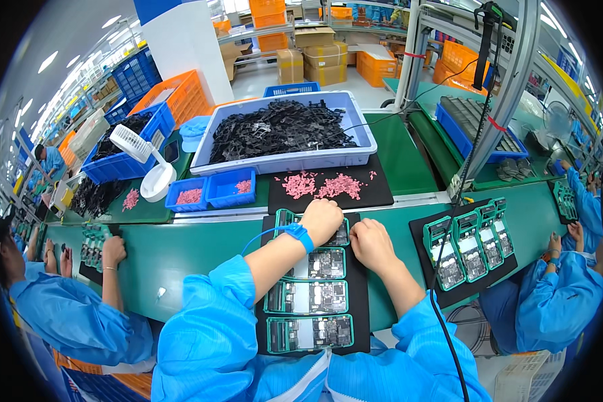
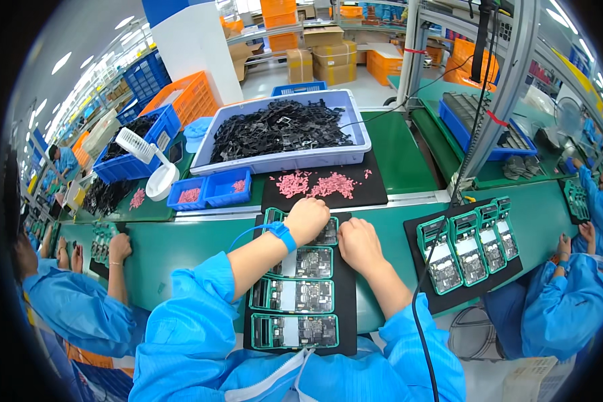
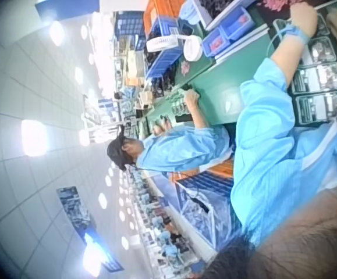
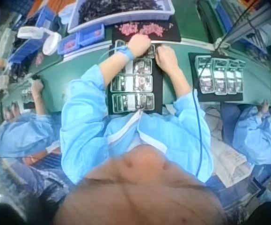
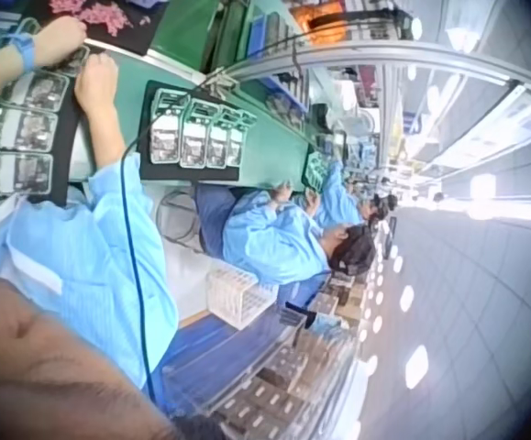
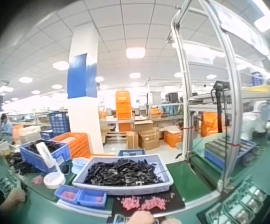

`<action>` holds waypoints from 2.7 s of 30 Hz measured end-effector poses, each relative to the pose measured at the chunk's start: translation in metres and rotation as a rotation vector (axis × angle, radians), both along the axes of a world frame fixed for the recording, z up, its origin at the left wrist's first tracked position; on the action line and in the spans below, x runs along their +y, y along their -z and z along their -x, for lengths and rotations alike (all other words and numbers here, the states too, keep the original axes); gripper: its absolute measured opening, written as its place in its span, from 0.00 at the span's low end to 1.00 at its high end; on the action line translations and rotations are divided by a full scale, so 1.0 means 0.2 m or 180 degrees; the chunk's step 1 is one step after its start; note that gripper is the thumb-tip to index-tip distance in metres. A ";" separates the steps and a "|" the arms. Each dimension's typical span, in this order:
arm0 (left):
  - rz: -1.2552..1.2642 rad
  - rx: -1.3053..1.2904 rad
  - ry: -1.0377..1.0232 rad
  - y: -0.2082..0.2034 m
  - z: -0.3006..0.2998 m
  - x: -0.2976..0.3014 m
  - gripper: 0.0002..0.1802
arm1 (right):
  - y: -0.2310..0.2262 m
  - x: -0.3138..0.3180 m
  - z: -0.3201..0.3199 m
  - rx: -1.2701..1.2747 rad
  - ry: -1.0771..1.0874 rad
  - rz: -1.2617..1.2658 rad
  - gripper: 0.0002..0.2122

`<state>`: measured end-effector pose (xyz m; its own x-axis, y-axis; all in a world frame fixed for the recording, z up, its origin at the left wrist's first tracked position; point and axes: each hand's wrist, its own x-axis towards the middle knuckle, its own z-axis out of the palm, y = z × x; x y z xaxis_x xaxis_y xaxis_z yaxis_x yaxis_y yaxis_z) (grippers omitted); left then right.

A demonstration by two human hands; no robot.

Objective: Assembling small electronic components onto printed circuit boards on a factory assembly line.

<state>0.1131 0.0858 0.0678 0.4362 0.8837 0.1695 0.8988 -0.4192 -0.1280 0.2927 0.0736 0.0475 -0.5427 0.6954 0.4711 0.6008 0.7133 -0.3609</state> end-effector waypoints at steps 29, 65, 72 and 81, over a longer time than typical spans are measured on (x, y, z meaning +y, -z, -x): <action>0.0279 -0.1066 0.0431 0.05 0.17 -0.05 0.10 | 0.00 -0.10 0.12 -0.0283 -0.0859 -0.0414 0.03; 0.0321 -0.1136 -0.1034 0.08 0.31 0.32 0.06 | -0.11 -0.09 0.09 -0.0962 -0.1331 -0.0618 0.02; 0.0573 -0.1050 -0.1245 0.11 0.32 0.38 0.07 | -0.08 0.21 0.15 0.0263 -0.0611 0.0447 0.02; 0.0713 -0.1278 -0.0973 0.13 0.38 0.36 0.07 | 0.05 0.56 0.46 -0.0098 -0.0360 0.0363 0.03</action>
